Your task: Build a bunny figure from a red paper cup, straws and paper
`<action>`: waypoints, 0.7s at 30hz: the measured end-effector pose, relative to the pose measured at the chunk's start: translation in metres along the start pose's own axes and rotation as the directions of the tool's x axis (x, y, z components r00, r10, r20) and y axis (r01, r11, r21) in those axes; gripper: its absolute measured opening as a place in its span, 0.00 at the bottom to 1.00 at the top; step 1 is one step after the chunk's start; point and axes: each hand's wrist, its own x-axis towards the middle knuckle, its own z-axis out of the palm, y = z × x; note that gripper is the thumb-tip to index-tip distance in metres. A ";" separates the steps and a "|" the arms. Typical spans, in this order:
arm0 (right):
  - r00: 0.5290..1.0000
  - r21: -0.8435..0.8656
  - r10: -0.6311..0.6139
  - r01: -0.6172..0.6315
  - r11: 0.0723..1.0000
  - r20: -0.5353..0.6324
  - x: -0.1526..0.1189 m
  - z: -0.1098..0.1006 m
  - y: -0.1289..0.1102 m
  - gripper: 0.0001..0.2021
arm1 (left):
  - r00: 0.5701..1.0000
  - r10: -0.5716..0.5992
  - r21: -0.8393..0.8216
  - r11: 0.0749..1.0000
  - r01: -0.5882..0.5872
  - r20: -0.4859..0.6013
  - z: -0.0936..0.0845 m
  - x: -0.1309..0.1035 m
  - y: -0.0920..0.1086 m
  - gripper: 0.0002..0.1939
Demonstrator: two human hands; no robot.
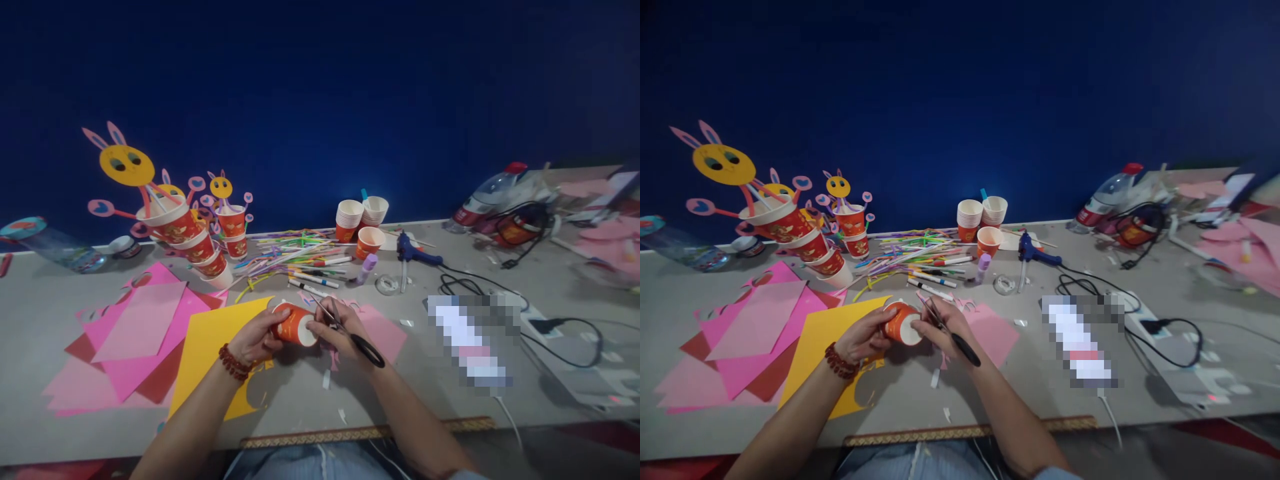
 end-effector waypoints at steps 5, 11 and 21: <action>1.000 -0.020 -0.017 0.017 1.000 -0.002 0.002 0.000 -0.003 0.13 | 0.999 0.041 0.000 0.999 -0.041 -0.023 0.000 0.000 0.001 0.17; 0.997 0.080 0.064 -0.068 0.995 0.045 0.002 -0.002 -0.005 0.16 | 0.996 0.082 0.041 0.996 -0.081 -0.023 0.001 0.000 0.000 0.18; 0.964 0.150 0.057 -0.018 0.989 -0.261 0.010 -0.007 0.011 0.19 | 0.684 0.729 0.777 0.414 -0.475 0.029 0.005 -0.039 0.031 0.10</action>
